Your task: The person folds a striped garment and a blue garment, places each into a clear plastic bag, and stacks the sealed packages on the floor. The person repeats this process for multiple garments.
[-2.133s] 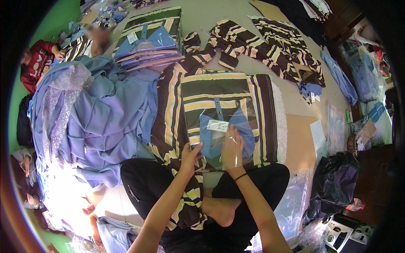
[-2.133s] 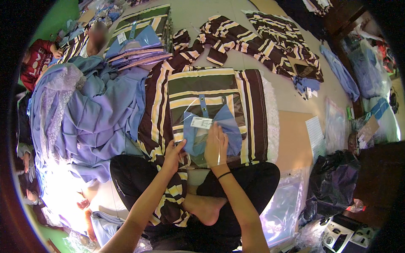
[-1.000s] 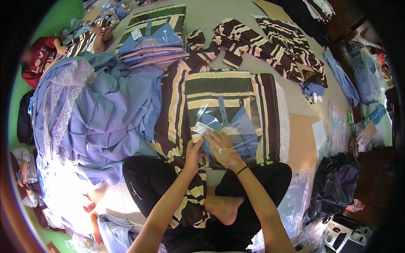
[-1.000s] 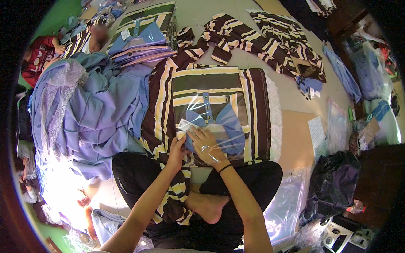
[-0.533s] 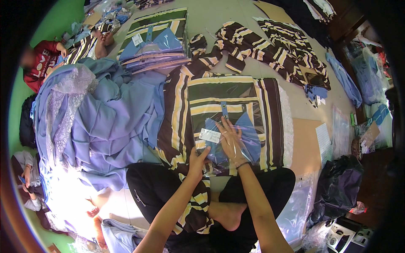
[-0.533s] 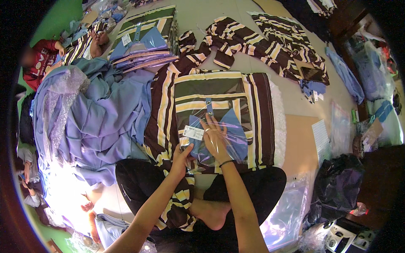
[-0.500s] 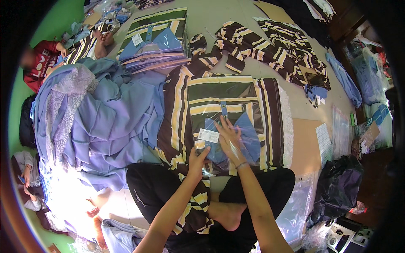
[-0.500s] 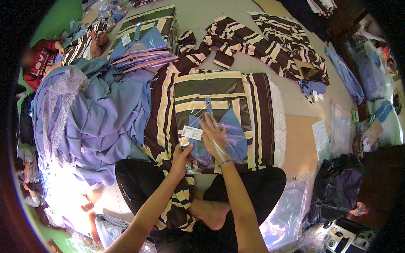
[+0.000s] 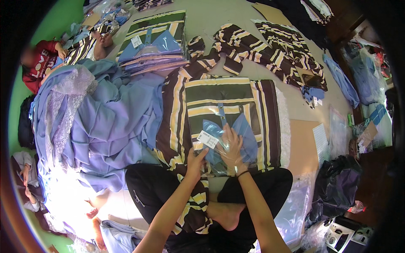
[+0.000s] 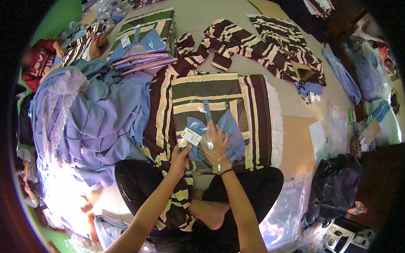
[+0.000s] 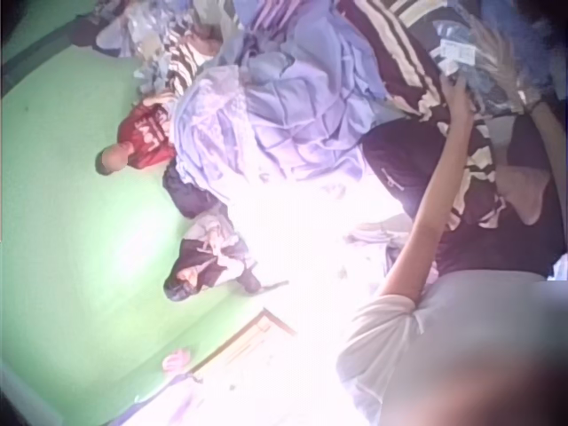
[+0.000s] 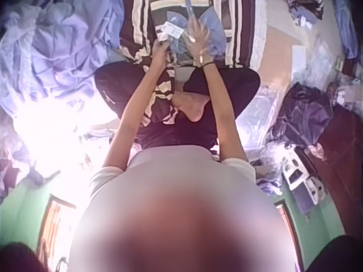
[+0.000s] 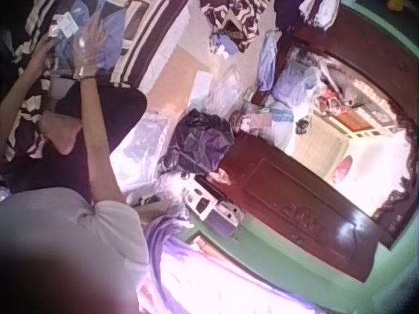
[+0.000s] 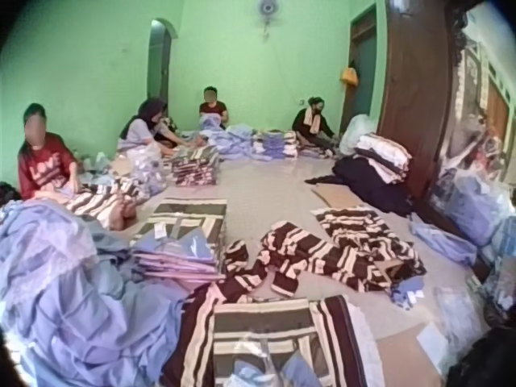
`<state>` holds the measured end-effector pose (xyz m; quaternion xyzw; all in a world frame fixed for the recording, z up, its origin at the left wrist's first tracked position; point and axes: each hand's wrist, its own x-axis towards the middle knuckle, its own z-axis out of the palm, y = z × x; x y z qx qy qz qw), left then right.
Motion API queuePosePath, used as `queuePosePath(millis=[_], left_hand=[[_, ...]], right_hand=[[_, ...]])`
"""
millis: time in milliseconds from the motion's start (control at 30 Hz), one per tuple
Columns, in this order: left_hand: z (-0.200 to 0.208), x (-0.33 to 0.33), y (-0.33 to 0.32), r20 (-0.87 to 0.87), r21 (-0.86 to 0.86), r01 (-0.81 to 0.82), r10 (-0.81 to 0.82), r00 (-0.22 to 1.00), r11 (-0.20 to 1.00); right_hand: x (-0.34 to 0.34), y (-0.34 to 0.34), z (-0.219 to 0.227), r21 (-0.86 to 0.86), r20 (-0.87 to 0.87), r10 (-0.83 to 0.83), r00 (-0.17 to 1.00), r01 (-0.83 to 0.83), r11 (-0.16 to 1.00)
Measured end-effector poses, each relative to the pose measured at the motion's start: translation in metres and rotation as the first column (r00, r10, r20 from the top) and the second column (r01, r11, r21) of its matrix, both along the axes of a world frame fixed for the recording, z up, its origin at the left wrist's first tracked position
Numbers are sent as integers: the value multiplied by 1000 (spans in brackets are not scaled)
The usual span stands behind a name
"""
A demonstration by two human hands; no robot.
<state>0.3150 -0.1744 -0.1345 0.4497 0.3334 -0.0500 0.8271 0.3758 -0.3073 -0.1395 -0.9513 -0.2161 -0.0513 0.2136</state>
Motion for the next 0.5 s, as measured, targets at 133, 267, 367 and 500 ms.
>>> queuePosePath(millis=[133, 267, 367, 500], left_hand=[[1, -1, 0, 25, -23, 5, -4, 1000, 1000], [3, 0, 1, -1, 2, 15, -15, 1000, 1000], [4, 0, 2, 16, -52, 7, -6, 1000, 999], [3, -1, 2, 12, -68, 1, 0, 1000, 998]], right_hand=[[-21, -14, -2, -96, 76, 1, 997, 6, 995], [-58, -30, 18, -58, -56, 22, 998, -26, 998], [-96, -46, 49, -155, -237, 139, 962, -179, 972], [-124, -63, 78, -1, -474, 231, 850, -262, 965]])
